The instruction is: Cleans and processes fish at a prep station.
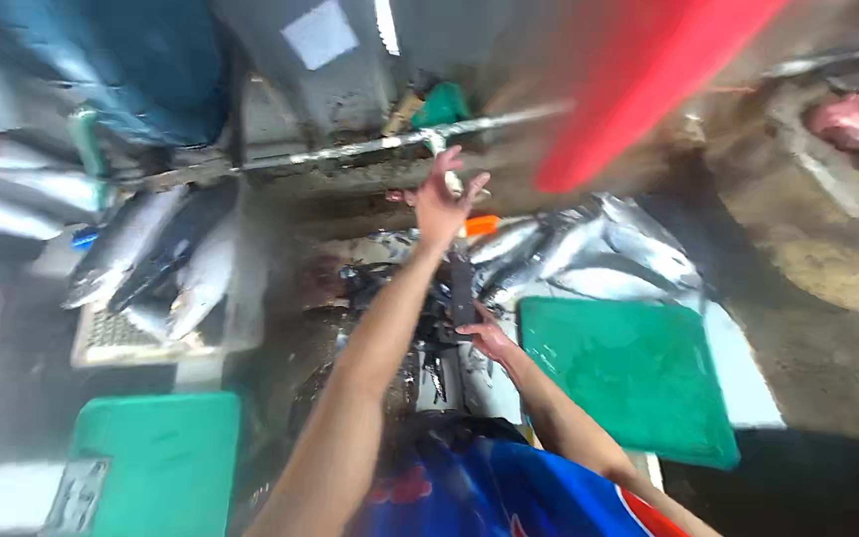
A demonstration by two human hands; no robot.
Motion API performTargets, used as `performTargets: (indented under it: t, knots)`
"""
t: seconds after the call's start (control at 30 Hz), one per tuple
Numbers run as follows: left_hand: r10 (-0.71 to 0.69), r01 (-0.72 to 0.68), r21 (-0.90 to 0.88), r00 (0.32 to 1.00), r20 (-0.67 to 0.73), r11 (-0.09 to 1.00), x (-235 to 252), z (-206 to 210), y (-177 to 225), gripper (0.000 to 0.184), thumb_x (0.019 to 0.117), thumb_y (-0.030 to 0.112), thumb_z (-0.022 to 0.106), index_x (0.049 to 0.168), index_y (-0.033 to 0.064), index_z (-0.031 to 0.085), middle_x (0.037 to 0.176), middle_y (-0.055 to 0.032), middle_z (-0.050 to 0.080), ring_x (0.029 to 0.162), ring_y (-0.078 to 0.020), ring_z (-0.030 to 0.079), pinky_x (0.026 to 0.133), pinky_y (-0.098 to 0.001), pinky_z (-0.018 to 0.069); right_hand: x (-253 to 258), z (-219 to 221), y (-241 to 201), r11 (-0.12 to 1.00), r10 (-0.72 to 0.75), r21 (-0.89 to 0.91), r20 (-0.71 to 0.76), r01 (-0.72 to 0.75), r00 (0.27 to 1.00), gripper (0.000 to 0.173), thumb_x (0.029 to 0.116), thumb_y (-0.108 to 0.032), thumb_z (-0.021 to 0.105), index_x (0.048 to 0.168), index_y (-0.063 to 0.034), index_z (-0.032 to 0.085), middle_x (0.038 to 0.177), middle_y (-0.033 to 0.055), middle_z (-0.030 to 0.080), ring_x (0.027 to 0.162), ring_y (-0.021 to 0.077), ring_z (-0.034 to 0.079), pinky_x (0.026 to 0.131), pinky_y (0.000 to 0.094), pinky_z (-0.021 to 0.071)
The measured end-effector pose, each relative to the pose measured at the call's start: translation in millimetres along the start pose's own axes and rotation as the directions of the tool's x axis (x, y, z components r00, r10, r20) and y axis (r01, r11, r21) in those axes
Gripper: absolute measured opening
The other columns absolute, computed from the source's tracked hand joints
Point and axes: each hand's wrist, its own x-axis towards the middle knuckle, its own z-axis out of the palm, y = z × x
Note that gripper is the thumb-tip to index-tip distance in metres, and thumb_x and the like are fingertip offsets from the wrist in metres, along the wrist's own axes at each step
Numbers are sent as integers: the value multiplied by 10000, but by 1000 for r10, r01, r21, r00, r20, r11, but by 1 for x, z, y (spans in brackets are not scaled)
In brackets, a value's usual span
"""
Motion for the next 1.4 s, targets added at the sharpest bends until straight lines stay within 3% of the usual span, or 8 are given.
performTargets:
  t: [0.07,0.23,0.43,0.67,0.77,0.93,1.1,1.4]
  knots:
    - [-347,312,-171,903,-251,935,-40,6,-32,667,1003,506,583,1500,87,430,1338,-122,651,1157,-290,650,968,-502,563,16,5,-3,998,-45,-51,-1,45,999,961,666,83,761,1512,-8,315,1305,258,626,1128,384,679,908,550,617]
    - [-723,829,-343,555,411,442,-100,29,-90,779,956,596,620,1480,36,480,1460,-238,535,1352,-353,523,1093,-586,455,43,21,-18,936,-209,-306,-87,174,974,1057,632,79,827,1550,-19,313,1417,189,558,1233,243,624,985,427,594]
    - [-782,831,-68,544,305,551,-88,40,-84,640,823,379,812,1330,42,616,1288,-232,642,1221,-376,605,1013,-594,494,41,45,-39,660,-385,-717,-67,223,921,1029,712,-226,931,1519,48,354,1383,206,605,1267,218,616,1095,380,520]
    - [-585,732,-538,670,457,418,-104,62,-127,516,895,173,687,1396,133,574,1330,-111,650,1178,-263,630,943,-506,547,30,-21,-53,939,-179,-338,-311,68,933,345,1106,-234,457,1213,43,634,1056,173,730,925,248,733,821,420,626]
    - [-573,639,-611,745,341,467,-90,67,-116,509,910,89,694,1400,70,559,1298,-137,655,1160,-243,633,974,-457,539,40,-36,-44,949,-162,-314,-422,24,892,340,1109,-207,462,1059,63,663,832,121,708,705,182,695,681,348,614]
    - [-428,571,-350,807,407,743,-76,60,-101,605,797,209,872,1316,31,617,1221,-148,695,1153,-244,666,1021,-468,549,64,-24,-30,988,-12,-138,-492,-64,871,292,1080,-169,522,1303,9,581,1106,186,702,843,243,705,746,394,603]
    - [-443,659,-557,752,488,506,-84,59,-104,497,876,61,760,1339,22,584,1250,-144,666,1135,-215,639,978,-414,535,80,-22,-21,986,137,151,-481,-72,866,461,1115,-443,363,1255,-75,604,1011,71,687,830,174,652,753,362,552]
    - [-504,513,-712,825,255,479,-97,14,-116,629,912,153,754,1461,16,479,1310,-153,654,1194,-234,644,1028,-439,547,104,21,-37,998,-57,-46,-354,43,933,259,1062,-129,516,1285,-27,598,1023,85,691,829,162,669,763,355,594]
